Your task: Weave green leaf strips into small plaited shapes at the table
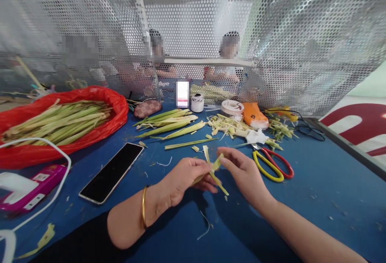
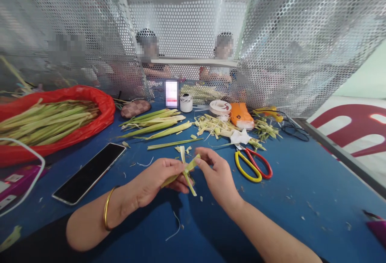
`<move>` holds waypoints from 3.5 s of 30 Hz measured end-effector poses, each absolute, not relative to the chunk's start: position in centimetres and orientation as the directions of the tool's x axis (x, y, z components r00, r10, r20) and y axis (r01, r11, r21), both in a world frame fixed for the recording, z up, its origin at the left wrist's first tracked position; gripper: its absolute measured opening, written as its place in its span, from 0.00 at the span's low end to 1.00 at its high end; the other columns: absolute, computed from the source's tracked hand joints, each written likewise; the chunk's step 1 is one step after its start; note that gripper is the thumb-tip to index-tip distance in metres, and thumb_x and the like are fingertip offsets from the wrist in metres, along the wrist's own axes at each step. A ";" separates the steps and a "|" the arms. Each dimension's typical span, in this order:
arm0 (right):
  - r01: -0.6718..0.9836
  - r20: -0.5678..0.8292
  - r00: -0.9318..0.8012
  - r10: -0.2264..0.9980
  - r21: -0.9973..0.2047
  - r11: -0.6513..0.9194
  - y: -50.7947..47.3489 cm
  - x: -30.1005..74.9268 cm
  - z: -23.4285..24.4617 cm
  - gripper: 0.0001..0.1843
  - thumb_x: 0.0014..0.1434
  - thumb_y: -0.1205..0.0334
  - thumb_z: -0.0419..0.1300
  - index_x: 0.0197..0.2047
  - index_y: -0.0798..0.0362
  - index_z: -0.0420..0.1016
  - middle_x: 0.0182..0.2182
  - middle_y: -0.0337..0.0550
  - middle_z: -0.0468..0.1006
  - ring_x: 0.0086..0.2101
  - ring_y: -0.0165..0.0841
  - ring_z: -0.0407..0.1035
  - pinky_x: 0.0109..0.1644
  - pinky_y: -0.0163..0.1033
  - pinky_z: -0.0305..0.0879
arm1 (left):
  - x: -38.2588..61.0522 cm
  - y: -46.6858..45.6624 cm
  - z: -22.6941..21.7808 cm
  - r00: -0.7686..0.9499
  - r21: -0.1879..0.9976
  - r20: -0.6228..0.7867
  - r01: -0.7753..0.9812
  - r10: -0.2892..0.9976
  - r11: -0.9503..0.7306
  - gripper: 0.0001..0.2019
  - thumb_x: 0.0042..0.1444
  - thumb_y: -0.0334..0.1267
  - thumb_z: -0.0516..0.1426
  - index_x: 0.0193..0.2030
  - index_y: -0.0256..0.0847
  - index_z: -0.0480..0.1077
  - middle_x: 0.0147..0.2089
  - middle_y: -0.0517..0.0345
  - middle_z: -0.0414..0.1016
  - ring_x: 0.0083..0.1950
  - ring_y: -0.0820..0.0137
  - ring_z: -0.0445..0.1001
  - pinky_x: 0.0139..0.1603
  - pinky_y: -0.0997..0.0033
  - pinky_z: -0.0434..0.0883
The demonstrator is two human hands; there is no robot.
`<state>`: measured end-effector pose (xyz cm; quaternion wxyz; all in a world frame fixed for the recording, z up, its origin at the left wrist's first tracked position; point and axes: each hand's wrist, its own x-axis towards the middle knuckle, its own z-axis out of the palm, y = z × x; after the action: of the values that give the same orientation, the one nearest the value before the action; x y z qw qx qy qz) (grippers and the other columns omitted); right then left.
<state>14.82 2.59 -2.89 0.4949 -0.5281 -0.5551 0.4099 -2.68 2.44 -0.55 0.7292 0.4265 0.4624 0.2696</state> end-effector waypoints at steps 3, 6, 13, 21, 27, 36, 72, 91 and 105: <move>0.339 0.196 0.084 0.977 -0.928 0.156 2.4 15.2 -2.4 0.14 0.56 0.49 0.60 0.30 0.52 0.76 0.27 0.41 0.77 0.31 0.35 0.68 0.36 0.39 0.61 | -2.8 2.7 -0.5 0.393 0.898 -0.384 -0.051 0.835 0.437 0.16 0.52 0.48 0.60 0.37 0.33 0.74 0.35 0.47 0.80 0.31 0.68 0.78 0.40 0.67 0.72; 0.369 0.060 -0.150 0.987 -0.923 0.112 1.7 15.0 -2.2 0.23 0.58 0.45 0.57 0.20 0.53 0.72 0.18 0.39 0.70 0.23 0.31 0.62 0.28 0.37 0.55 | -3.0 3.0 -0.6 0.357 0.923 -0.338 -0.054 0.871 0.380 0.13 0.47 0.42 0.64 0.36 0.34 0.74 0.33 0.51 0.79 0.31 0.70 0.77 0.42 0.67 0.72; 0.373 -0.085 -0.285 0.955 -0.928 0.028 0.7 13.5 -2.3 0.21 0.57 0.50 0.55 0.17 0.52 0.66 0.17 0.38 0.68 0.22 0.30 0.59 0.27 0.36 0.53 | -2.5 2.9 -0.7 0.260 0.932 -0.308 -0.108 0.915 0.345 0.10 0.44 0.35 0.67 0.33 0.34 0.75 0.28 0.58 0.76 0.29 0.73 0.74 0.38 0.70 0.72; 0.497 0.130 -0.358 0.925 -0.811 0.307 -0.6 13.1 -2.4 0.18 0.60 0.62 0.50 0.21 0.51 0.49 0.19 0.33 0.57 0.22 0.28 0.51 0.27 0.35 0.47 | -1.8 2.2 -1.1 0.167 0.918 -0.338 -0.156 0.926 0.364 0.07 0.45 0.28 0.64 0.34 0.33 0.76 0.23 0.60 0.75 0.25 0.75 0.71 0.32 0.75 0.70; 0.529 0.183 -0.400 0.898 -0.754 0.389 -1.1 12.7 -2.7 0.16 0.61 0.64 0.49 0.23 0.50 0.48 0.20 0.34 0.58 0.22 0.28 0.52 0.27 0.35 0.48 | -1.8 2.3 -1.4 0.150 0.909 -0.364 -0.155 0.919 0.386 0.07 0.42 0.27 0.63 0.32 0.33 0.75 0.23 0.58 0.75 0.25 0.73 0.72 0.32 0.73 0.71; 0.632 0.276 -0.427 0.861 -0.591 0.502 -0.4 14.0 -1.5 0.19 0.64 0.60 0.49 0.22 0.51 0.61 0.19 0.35 0.66 0.22 0.28 0.59 0.31 0.35 0.53 | -2.5 2.8 -1.0 0.312 0.914 -0.378 -0.025 0.872 0.405 0.11 0.45 0.39 0.65 0.33 0.34 0.75 0.27 0.57 0.77 0.26 0.75 0.72 0.34 0.74 0.70; 0.629 0.072 -0.243 0.967 -0.747 0.214 1.4 14.9 -1.5 0.18 0.58 0.47 0.57 0.24 0.52 0.69 0.21 0.36 0.71 0.24 0.30 0.63 0.28 0.34 0.56 | -3.3 2.8 0.1 0.364 0.905 -0.350 -0.104 0.863 0.412 0.13 0.50 0.35 0.57 0.44 0.36 0.74 0.38 0.49 0.80 0.40 0.67 0.78 0.37 0.72 0.68; -0.072 -0.169 -0.229 0.959 -0.979 -0.190 1.3 13.5 -2.1 0.16 0.47 0.54 0.68 0.37 0.55 0.77 0.28 0.42 0.78 0.30 0.32 0.70 0.37 0.38 0.66 | -2.5 2.4 -1.0 0.291 0.966 -0.257 0.103 0.922 0.237 0.09 0.52 0.37 0.59 0.38 0.35 0.75 0.27 0.55 0.78 0.27 0.74 0.73 0.31 0.75 0.67; -0.125 -0.157 -0.173 0.972 -0.976 -0.180 0.9 13.3 -1.9 0.14 0.47 0.53 0.68 0.33 0.55 0.80 0.27 0.42 0.77 0.30 0.33 0.69 0.38 0.38 0.66 | -2.8 2.6 -1.0 0.240 0.979 -0.171 0.148 0.956 0.138 0.10 0.51 0.43 0.60 0.30 0.37 0.72 0.26 0.58 0.73 0.26 0.74 0.69 0.30 0.73 0.67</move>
<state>13.34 0.85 -1.88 0.4472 -0.4622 -0.4584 0.6134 -2.79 2.61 -1.03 0.5635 0.5500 0.5014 0.3585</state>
